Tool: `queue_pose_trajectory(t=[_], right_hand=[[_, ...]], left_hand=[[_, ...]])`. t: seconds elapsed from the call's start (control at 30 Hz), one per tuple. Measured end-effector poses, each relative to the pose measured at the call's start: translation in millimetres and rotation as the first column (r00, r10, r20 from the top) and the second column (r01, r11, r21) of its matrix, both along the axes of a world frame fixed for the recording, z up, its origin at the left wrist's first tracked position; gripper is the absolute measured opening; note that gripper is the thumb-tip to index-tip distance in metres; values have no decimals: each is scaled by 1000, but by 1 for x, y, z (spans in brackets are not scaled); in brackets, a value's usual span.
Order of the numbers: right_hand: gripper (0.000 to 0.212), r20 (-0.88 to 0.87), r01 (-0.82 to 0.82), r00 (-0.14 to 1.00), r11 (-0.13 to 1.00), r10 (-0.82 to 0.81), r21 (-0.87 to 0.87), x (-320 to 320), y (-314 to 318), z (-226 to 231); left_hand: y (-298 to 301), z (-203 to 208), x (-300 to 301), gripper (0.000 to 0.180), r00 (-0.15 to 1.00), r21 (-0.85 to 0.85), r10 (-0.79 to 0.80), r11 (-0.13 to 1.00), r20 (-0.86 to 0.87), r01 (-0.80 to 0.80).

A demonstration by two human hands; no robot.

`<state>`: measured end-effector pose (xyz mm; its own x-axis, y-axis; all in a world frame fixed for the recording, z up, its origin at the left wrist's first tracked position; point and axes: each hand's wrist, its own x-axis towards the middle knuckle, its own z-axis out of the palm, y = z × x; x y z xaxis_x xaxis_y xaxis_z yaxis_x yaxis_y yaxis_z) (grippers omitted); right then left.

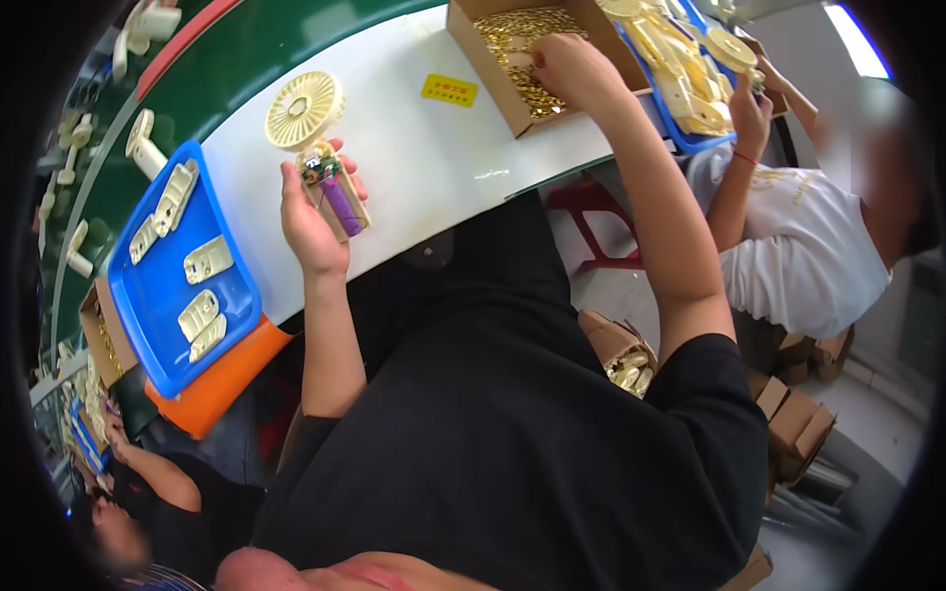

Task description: Manually assembling the housing, motor, circuit board, and fan blades of small portable fans on an assembly line.

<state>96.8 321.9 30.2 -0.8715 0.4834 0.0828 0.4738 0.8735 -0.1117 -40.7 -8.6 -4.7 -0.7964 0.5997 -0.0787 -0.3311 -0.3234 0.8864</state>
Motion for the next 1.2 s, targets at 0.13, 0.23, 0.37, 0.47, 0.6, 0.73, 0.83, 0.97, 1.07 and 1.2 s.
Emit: queue_pose_trajectory(t=[0.13, 0.23, 0.37, 0.47, 0.6, 0.73, 0.83, 0.97, 1.07, 1.2], right_hand=[[23, 95, 82, 993, 993, -73, -88, -4, 8, -5], [24, -44, -13, 999, 1000, 14, 4, 7, 2, 7], [26, -413, 13, 873, 861, -257, -509, 4, -105, 53], [23, -443, -254, 892, 706, -94, -661, -13, -197, 40], [21, -295, -180, 952, 620, -87, -764, -35, -222, 36], [20, -262, -155, 953, 498, -153, -853, -44, -212, 34], [20, -243, -146, 938, 355, -248, -923, -45, -210, 37], [14, -299, -284, 853, 100, -428, -953, -46, -213, 29], [14, -337, -305, 901, 155, -272, -940, -45, -206, 35], [15, -357, -339, 900, 117, -251, -934, -47, -206, 38]], left_hand=[[-5, -7, -1, 54, 996, 47, -74, 996, 41, 72], [-12, -8, 1, 50, 994, 77, -104, 992, 30, 102], [-16, -9, 2, 49, 993, 75, -113, 990, -30, 115], [-16, -10, 4, 54, 986, 24, -146, 989, -75, 148], [-24, -9, 5, 59, 960, 41, -246, 966, -137, 254], [-23, -3, 14, 66, 930, -43, -207, 978, -304, 203], [-19, -5, 17, 64, 927, -65, -222, 975, -301, 213], [-15, -7, 17, 56, 921, 9, -202, 976, -335, 217], [-22, -4, 18, 52, 947, 21, -217, 973, -236, 229], [-21, -2, 18, 48, 958, 23, -164, 984, -235, 174]])
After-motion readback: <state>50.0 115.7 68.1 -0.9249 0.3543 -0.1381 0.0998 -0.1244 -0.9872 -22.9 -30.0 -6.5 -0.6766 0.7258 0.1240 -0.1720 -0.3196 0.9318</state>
